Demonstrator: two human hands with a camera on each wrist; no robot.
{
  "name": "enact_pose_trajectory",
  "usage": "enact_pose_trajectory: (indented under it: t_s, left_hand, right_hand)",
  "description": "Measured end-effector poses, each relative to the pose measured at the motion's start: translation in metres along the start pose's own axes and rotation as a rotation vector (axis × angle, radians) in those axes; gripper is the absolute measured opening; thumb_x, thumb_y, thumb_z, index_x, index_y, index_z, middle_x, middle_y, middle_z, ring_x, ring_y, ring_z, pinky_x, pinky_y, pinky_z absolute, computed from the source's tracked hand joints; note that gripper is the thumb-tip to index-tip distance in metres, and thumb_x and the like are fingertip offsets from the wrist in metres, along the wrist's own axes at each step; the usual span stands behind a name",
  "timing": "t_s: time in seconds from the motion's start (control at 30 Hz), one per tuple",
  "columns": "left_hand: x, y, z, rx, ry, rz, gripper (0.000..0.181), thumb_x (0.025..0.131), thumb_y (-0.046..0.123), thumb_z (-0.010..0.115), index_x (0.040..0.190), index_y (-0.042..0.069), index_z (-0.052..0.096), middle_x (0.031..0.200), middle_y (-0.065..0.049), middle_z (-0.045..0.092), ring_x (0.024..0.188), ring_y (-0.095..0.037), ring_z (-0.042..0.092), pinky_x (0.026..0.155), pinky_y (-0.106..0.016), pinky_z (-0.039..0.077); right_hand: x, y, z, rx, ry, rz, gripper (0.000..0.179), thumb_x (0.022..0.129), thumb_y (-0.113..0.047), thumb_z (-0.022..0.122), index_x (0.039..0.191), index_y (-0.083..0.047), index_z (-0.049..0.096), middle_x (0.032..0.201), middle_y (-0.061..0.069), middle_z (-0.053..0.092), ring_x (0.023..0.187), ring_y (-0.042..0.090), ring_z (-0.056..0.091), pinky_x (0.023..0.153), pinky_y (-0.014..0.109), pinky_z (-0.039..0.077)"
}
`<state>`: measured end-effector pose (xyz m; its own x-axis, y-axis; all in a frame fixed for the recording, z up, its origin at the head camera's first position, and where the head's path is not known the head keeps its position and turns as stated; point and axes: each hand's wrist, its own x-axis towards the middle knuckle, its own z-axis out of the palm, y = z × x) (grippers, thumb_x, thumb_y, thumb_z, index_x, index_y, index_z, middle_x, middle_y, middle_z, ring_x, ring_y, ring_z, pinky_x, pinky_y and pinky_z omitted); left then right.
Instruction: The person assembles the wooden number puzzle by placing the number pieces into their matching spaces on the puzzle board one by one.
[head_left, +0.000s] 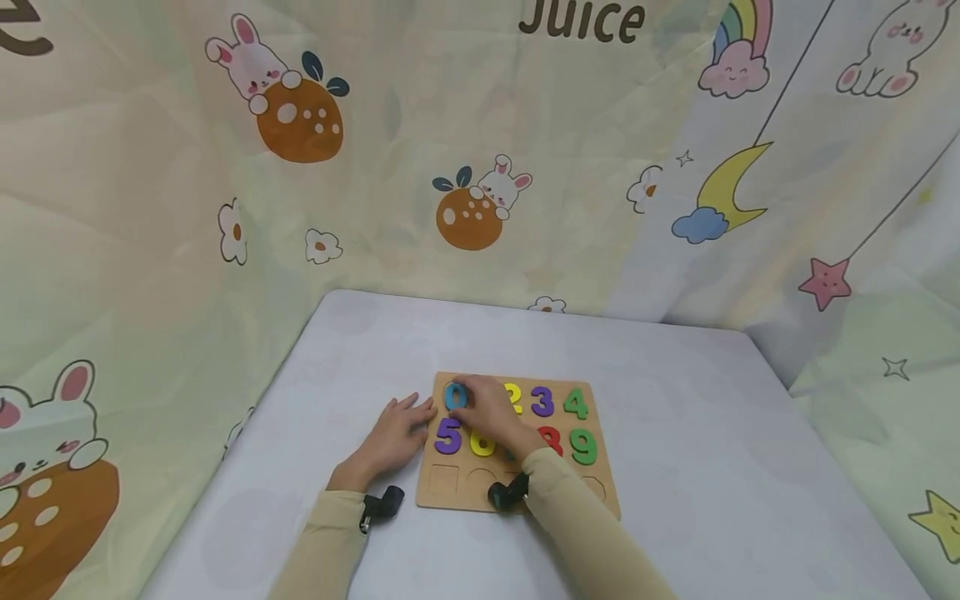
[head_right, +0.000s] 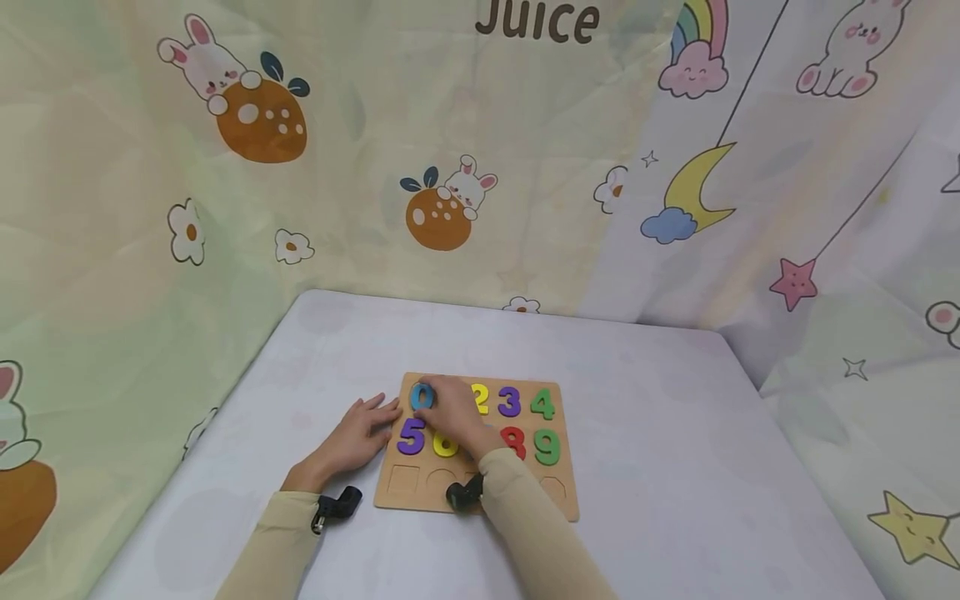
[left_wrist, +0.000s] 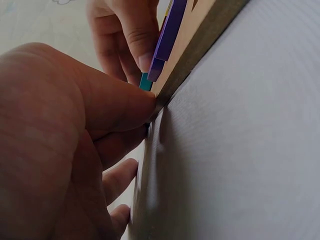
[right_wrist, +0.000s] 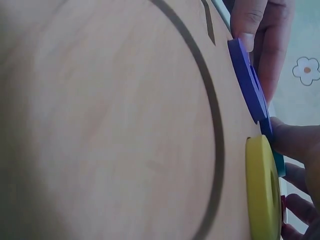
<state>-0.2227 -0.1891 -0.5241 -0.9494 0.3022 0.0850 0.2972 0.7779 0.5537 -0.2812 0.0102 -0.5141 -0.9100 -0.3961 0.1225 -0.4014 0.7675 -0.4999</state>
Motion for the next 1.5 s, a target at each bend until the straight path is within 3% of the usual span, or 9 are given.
enact_pose_trajectory:
  t_s: [0.63,0.9,1.13,1.33,1.5]
  left_hand:
    - [0.002,-0.001,0.003,0.002,-0.005,-0.009,0.041,0.093,0.015,0.062,0.134,0.008,0.06,0.148,-0.002,0.048,0.146,-0.03,0.027,0.121,-0.053,0.009]
    - [0.003,0.0,0.003,-0.011,-0.013,-0.014,0.041,0.094,0.016,0.061,0.135,0.008,0.059,0.149,-0.003,0.047,0.146,-0.031,0.026,0.121,-0.053,0.007]
    - [0.003,0.0,0.004,-0.02,-0.028,-0.035,0.042,0.095,0.015,0.059,0.136,0.007,0.057,0.15,-0.004,0.045,0.146,-0.031,0.025,0.121,-0.051,0.008]
    - [-0.001,0.012,-0.009,0.041,-0.122,-0.057,0.046,0.097,0.02,0.057,0.141,0.006,0.052,0.153,-0.007,0.041,0.146,-0.033,0.025,0.119,-0.052,0.019]
    - [0.006,0.025,-0.03,0.119,-0.206,-0.056,0.044,0.1,0.019,0.053,0.142,0.005,0.051,0.151,-0.012,0.043,0.142,-0.034,0.035,0.116,-0.051,0.029]
  right_hand:
    - [-0.002,0.004,0.001,0.059,0.034,0.035,0.058,0.084,-0.038,0.077,0.135,-0.017,0.059,0.136,0.001,0.059,0.13,0.022,0.051,0.109,0.041,0.041]
    - [-0.021,0.016,-0.025,0.052,0.002,0.013,0.053,0.091,-0.038,0.069,0.137,-0.017,0.056,0.144,0.004,0.051,0.133,0.027,0.046,0.109,0.044,0.041]
    - [-0.052,0.032,-0.046,0.055,0.016,0.032,0.052,0.092,-0.036,0.068,0.138,-0.016,0.056,0.149,0.007,0.044,0.136,0.031,0.042,0.107,0.049,0.042]
    - [-0.075,0.047,-0.074,0.053,0.015,0.008,0.055,0.09,-0.032,0.071,0.138,-0.011,0.055,0.15,0.011,0.042,0.137,0.033,0.04,0.106,0.049,0.043]
    - [-0.087,0.054,-0.104,-0.066,0.034,0.0,0.056,0.089,-0.034,0.073,0.137,-0.012,0.055,0.148,0.011,0.044,0.134,0.035,0.044,0.105,0.052,0.044]
